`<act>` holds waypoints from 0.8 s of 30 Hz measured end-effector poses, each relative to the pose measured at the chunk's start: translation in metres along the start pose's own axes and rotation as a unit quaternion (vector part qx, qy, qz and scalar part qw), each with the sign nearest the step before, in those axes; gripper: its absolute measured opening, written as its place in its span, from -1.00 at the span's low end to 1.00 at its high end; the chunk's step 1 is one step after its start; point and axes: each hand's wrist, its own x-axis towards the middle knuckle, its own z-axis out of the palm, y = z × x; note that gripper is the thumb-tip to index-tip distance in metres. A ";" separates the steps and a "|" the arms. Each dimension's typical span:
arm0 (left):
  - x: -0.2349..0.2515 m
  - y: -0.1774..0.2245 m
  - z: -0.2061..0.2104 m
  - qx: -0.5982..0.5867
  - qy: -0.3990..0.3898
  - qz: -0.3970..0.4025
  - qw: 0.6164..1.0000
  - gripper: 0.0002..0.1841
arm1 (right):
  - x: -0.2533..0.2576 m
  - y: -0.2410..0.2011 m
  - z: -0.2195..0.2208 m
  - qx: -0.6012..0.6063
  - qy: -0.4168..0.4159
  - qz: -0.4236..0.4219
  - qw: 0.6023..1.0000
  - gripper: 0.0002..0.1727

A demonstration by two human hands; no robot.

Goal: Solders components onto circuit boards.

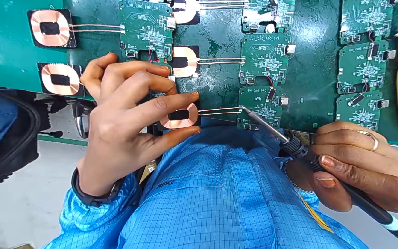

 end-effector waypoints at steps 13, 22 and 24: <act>0.000 0.000 -0.001 -0.008 0.005 -0.001 1.000 -0.65 | -0.002 0.001 -0.002 0.005 -0.001 -0.006 1.000 -0.72; -0.001 0.000 0.000 -0.006 0.005 -0.003 1.000 -0.66 | -0.001 0.000 0.001 0.001 0.002 -0.002 1.000 -0.72; -0.001 0.000 0.000 -0.005 0.005 -0.003 1.000 -0.66 | -0.002 0.001 0.001 0.002 0.007 -0.007 1.000 -0.71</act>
